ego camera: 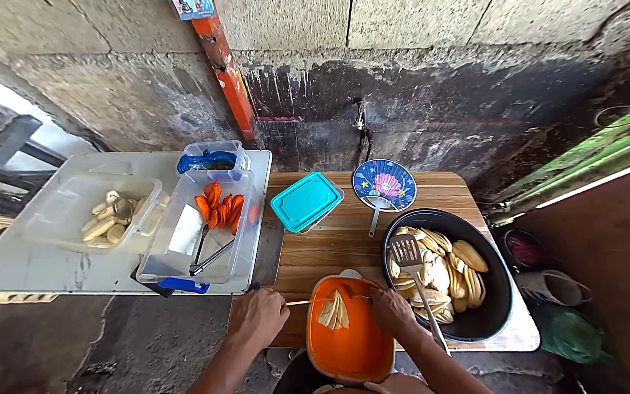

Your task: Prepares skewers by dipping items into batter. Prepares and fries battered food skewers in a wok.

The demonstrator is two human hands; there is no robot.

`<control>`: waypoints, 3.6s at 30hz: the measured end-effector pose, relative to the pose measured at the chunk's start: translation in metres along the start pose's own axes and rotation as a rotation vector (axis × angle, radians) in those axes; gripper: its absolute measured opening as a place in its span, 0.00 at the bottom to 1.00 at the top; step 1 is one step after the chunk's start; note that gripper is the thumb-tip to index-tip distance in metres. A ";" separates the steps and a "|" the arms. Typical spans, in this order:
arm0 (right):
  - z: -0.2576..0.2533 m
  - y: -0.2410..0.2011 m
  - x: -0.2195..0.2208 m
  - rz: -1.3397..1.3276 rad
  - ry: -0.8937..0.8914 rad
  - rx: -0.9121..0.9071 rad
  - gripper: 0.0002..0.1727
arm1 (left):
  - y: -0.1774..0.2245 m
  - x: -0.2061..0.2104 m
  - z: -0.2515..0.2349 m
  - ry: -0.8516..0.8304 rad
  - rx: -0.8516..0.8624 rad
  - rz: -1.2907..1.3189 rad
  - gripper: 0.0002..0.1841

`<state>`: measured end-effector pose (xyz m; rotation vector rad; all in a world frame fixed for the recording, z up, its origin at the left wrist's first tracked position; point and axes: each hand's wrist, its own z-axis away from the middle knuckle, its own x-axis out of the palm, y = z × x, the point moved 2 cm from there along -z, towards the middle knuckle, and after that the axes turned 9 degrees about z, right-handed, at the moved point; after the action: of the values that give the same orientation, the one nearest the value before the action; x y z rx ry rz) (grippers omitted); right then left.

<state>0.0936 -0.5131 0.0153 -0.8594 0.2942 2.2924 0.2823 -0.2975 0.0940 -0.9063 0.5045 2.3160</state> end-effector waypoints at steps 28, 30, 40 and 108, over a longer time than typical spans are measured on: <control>0.040 0.019 0.003 -0.109 0.086 0.219 0.22 | 0.009 0.047 -0.028 0.082 0.011 0.071 0.23; 0.047 0.021 0.006 -0.091 0.040 0.307 0.21 | 0.004 0.044 -0.030 0.081 -0.010 0.076 0.22; 0.056 0.004 -0.002 -0.184 0.052 0.159 0.20 | 0.011 0.045 -0.029 0.073 -0.006 0.075 0.22; 0.128 0.034 0.150 -0.632 0.316 0.197 0.21 | -0.030 0.082 -0.053 -0.061 0.355 0.609 0.16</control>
<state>-0.0771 -0.4096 0.0139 -1.0346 0.3233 1.5208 0.2792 -0.2714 -0.0044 -0.5537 1.2607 2.6350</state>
